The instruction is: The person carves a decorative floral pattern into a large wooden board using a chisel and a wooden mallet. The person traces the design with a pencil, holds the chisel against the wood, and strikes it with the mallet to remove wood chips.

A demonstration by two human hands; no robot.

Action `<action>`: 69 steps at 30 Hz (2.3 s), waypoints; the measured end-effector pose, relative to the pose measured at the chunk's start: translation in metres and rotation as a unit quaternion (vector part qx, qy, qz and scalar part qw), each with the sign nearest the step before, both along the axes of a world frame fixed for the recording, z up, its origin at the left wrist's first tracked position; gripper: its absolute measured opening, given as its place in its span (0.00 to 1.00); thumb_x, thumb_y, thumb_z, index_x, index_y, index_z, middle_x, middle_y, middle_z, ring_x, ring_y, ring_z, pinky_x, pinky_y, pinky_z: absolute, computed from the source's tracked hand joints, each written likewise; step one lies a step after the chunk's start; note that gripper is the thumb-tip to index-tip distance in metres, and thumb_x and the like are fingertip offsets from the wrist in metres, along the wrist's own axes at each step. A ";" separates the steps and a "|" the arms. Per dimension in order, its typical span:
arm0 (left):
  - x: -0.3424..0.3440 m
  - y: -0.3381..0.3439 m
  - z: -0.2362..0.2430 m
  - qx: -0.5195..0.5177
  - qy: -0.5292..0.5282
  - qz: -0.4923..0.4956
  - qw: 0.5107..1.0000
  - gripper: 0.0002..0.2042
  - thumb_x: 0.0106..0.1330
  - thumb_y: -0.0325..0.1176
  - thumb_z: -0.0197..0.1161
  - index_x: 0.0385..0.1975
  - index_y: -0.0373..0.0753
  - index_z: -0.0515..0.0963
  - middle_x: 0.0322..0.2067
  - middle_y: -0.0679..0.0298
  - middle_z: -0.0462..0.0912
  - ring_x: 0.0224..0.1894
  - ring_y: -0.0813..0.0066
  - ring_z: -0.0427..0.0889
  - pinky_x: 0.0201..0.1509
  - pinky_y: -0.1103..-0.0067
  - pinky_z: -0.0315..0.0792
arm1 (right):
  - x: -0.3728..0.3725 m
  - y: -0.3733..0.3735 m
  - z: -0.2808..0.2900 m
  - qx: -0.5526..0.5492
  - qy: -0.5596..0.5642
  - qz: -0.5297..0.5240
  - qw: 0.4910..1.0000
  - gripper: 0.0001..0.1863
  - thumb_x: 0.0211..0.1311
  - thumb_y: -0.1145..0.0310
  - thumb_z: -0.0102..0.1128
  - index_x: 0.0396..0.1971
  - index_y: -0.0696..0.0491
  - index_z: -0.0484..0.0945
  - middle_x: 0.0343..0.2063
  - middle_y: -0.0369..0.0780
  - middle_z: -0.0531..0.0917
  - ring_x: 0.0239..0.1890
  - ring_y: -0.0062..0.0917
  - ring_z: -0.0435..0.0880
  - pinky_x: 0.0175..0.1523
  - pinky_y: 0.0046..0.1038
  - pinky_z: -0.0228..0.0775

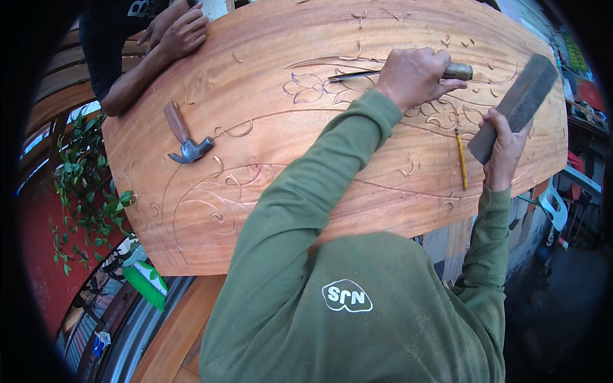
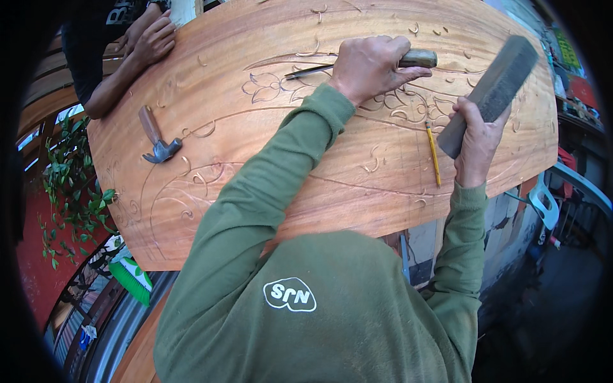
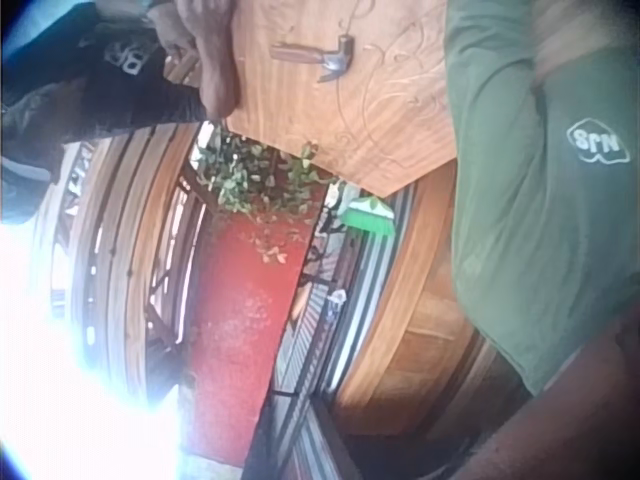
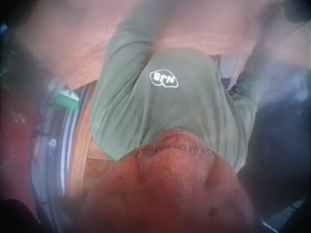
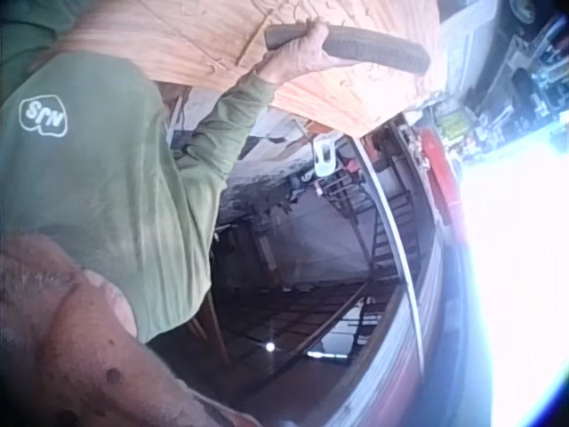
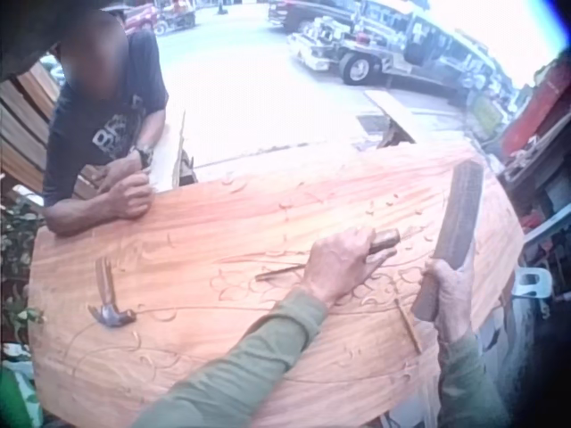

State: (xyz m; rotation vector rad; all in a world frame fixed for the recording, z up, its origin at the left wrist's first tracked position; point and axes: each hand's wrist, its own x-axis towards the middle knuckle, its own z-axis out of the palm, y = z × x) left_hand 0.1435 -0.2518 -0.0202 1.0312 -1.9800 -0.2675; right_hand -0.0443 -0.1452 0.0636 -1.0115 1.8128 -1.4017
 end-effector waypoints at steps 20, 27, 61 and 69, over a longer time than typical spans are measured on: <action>0.039 -0.085 0.039 0.469 0.088 -0.239 0.845 0.29 0.63 0.62 0.75 0.42 0.37 0.82 0.25 0.59 0.82 0.27 0.70 0.86 0.32 0.74 0.81 | -0.017 -0.067 -0.001 0.066 0.224 0.274 0.933 0.45 0.56 0.70 0.67 0.78 0.47 0.65 0.37 0.34 0.79 0.38 0.18 0.79 0.45 0.23 0.76; 0.058 -0.080 0.056 0.604 0.252 -0.383 0.653 0.21 0.79 0.54 0.63 0.47 0.38 0.82 0.20 0.75 0.74 0.17 0.90 0.70 0.17 0.89 0.59 | -0.056 -0.091 -0.003 0.046 0.265 0.200 0.942 0.35 0.61 0.65 0.75 0.69 0.54 0.75 0.44 0.36 0.85 0.40 0.17 0.82 0.47 0.23 0.77; 0.076 -0.105 0.023 0.513 0.395 -0.193 0.738 0.18 0.77 0.53 0.66 0.44 0.42 0.81 0.23 0.73 0.78 0.18 0.90 0.72 0.18 0.90 0.61 | 0.027 -0.172 0.038 0.005 0.317 0.234 0.919 0.28 0.54 0.69 0.70 0.58 0.53 0.82 0.34 0.39 0.84 0.38 0.29 0.83 0.41 0.31 0.75; 0.090 -0.108 0.020 0.486 0.459 -0.162 0.726 0.17 0.77 0.50 0.67 0.43 0.41 0.81 0.23 0.72 0.77 0.18 0.88 0.72 0.18 0.89 0.62 | 0.065 -0.190 0.070 0.232 0.582 0.271 0.730 0.43 0.54 0.63 0.73 0.73 0.54 0.69 0.37 0.45 0.88 0.39 0.34 0.87 0.42 0.34 0.78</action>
